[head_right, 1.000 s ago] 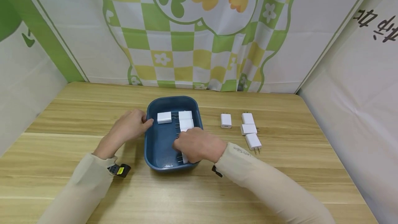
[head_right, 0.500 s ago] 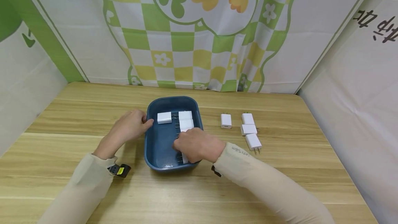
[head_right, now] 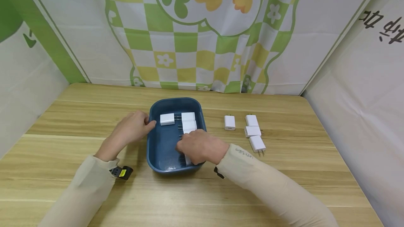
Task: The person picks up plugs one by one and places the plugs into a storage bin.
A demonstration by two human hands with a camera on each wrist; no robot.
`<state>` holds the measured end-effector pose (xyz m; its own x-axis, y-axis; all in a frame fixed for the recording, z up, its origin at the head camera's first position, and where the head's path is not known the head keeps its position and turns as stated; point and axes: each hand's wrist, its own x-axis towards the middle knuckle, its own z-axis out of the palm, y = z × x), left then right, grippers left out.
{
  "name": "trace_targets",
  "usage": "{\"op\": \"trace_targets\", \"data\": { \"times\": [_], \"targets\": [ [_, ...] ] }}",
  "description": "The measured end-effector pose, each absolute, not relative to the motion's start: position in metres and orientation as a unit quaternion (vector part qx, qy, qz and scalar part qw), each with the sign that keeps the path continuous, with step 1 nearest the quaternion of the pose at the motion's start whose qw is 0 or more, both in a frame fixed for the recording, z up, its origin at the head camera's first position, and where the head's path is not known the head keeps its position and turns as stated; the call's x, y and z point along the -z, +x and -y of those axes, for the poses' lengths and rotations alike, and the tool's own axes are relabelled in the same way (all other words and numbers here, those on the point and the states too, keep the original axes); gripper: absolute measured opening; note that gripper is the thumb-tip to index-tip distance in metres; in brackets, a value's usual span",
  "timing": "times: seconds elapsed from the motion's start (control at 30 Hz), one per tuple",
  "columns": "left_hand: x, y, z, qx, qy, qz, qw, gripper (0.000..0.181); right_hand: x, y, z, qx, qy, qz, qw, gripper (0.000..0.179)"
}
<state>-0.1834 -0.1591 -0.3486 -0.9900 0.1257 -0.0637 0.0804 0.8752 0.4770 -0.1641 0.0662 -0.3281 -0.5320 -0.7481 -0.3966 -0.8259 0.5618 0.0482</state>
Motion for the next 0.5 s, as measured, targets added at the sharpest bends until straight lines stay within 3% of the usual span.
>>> {"op": "trace_targets", "data": {
  "times": [0.5],
  "targets": [
    [0.3492, -0.1838, 0.159, -0.241, 0.055, -0.968, 0.043, 0.045, 0.3292, -0.1653, -0.0699, -0.087, -0.472, -0.86, 0.173, 0.036]
  ]
}}
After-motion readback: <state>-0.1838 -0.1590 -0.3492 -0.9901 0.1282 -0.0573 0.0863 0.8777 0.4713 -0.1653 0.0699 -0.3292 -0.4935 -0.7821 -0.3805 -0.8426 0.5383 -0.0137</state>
